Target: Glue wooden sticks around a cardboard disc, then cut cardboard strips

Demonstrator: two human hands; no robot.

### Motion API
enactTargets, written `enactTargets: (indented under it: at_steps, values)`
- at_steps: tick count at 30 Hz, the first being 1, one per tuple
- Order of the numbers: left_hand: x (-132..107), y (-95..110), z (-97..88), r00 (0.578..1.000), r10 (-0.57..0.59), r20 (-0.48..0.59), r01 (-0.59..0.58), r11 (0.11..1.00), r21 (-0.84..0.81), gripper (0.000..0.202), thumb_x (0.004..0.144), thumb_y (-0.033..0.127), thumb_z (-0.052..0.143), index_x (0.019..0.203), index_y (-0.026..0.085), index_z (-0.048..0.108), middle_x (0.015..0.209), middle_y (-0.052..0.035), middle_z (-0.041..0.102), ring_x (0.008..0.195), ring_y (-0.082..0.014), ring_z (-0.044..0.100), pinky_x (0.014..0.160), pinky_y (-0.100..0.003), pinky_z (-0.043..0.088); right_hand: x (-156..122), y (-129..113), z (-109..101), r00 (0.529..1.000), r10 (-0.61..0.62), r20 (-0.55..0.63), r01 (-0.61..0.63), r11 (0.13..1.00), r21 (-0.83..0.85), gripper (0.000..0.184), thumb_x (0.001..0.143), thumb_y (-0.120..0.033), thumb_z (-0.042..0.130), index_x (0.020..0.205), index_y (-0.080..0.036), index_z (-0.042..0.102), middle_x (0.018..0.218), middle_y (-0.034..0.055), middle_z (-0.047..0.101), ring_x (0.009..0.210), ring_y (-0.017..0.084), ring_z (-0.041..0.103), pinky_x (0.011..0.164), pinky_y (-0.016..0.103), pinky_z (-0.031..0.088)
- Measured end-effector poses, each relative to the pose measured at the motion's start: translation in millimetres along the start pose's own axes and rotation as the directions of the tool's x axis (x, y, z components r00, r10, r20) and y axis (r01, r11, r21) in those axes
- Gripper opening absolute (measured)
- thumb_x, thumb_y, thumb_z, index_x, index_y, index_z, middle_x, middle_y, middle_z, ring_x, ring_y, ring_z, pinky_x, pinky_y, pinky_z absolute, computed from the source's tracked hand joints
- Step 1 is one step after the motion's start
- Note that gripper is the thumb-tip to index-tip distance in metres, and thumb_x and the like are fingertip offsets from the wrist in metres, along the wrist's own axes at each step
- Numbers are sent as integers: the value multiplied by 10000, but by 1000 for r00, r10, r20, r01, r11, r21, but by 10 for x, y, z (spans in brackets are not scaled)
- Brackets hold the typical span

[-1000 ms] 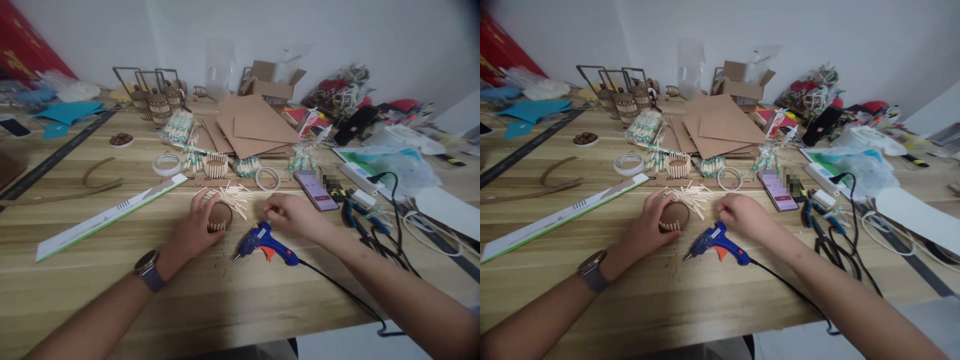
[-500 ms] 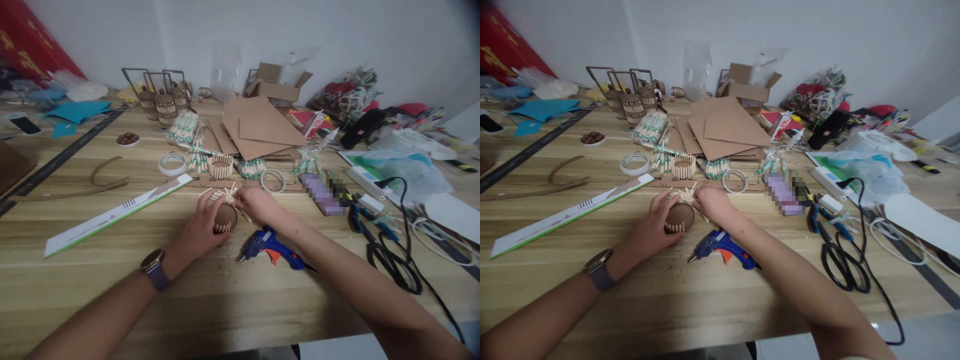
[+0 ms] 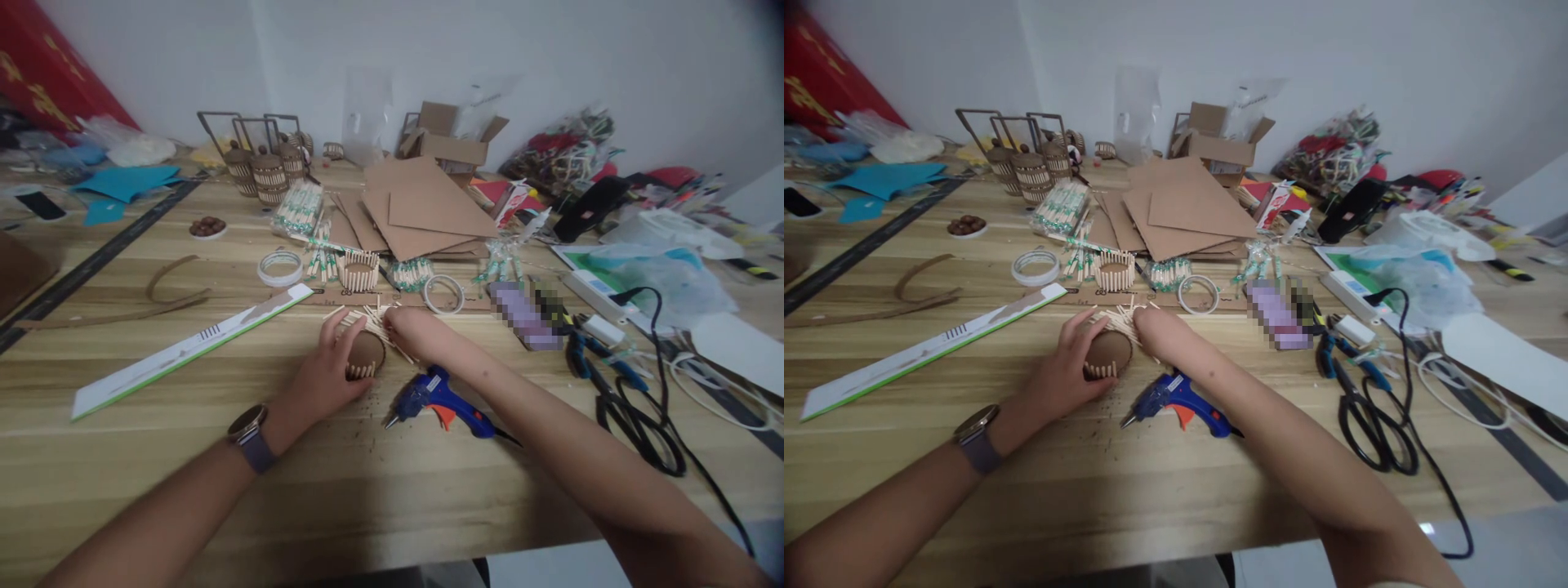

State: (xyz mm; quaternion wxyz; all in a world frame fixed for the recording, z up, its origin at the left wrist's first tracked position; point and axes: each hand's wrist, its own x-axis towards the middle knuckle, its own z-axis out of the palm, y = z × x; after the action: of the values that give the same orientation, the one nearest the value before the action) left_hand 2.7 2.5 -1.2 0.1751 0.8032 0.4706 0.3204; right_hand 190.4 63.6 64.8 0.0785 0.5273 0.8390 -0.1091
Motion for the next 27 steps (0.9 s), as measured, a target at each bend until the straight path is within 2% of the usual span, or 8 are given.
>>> enactTargets:
  at_steps: [4,6,8,11,14,20,27]
  values:
    - [0,9,-6,1000,-9,-1,9,1000,11,888,717,191,796,1458,274,313,1532,-174,276,1455,-385,325,1153,-604,363,-58,50,23,998,-50,-40,51,998,32,242,891,-66,517,1090,-69,653,1087,210,713,965,249,666,747,273,422]
    - [-1,3,-2,1000,-6,0,6,1000,1,893,720,188,794,1464,271,306,1539,-176,266,1464,-383,309,1154,-600,363,-130,79,-2,995,-76,-67,81,994,71,217,899,-87,523,1077,-84,647,1052,174,715,928,225,655,737,265,416]
    - [-1,-7,4,1000,3,2,-3,1000,-13,907,714,186,800,1468,272,303,1539,-176,262,1470,-383,295,1154,-596,367,-222,98,-33,991,-105,-77,114,986,119,186,906,-106,527,1047,-116,649,956,99,721,838,177,642,703,237,414]
    - [3,-18,7,1000,13,4,-13,1000,-21,922,710,187,807,1472,284,298,1540,-172,257,1472,-386,286,1150,-600,370,-354,95,-35,984,-168,-66,180,932,316,153,881,-100,545,959,-140,670,812,16,695,702,128,601,651,208,411]
    - [8,-17,3,1000,26,-3,-26,999,-19,909,722,184,804,1471,286,299,1541,-168,258,1468,-385,290,1155,-604,360,-432,53,25,972,-213,-98,233,838,494,132,825,-79,589,867,-146,693,740,-9,669,649,120,565,630,211,395]
    - [11,-24,6,999,43,-4,-43,999,-29,889,733,212,811,1471,237,314,1530,-189,261,1468,-391,286,1173,-598,332,-425,-28,127,968,-218,-128,252,852,458,154,815,-51,604,856,-146,718,729,4,672,649,127,561,631,220,367]
    - [7,-52,28,998,65,-15,-65,997,-28,910,734,198,801,1479,276,285,1531,-176,254,1467,-383,287,1171,-610,326,-399,-29,181,961,-230,-155,275,856,437,139,833,-64,623,860,-160,720,735,5,676,647,127,556,619,218,360]
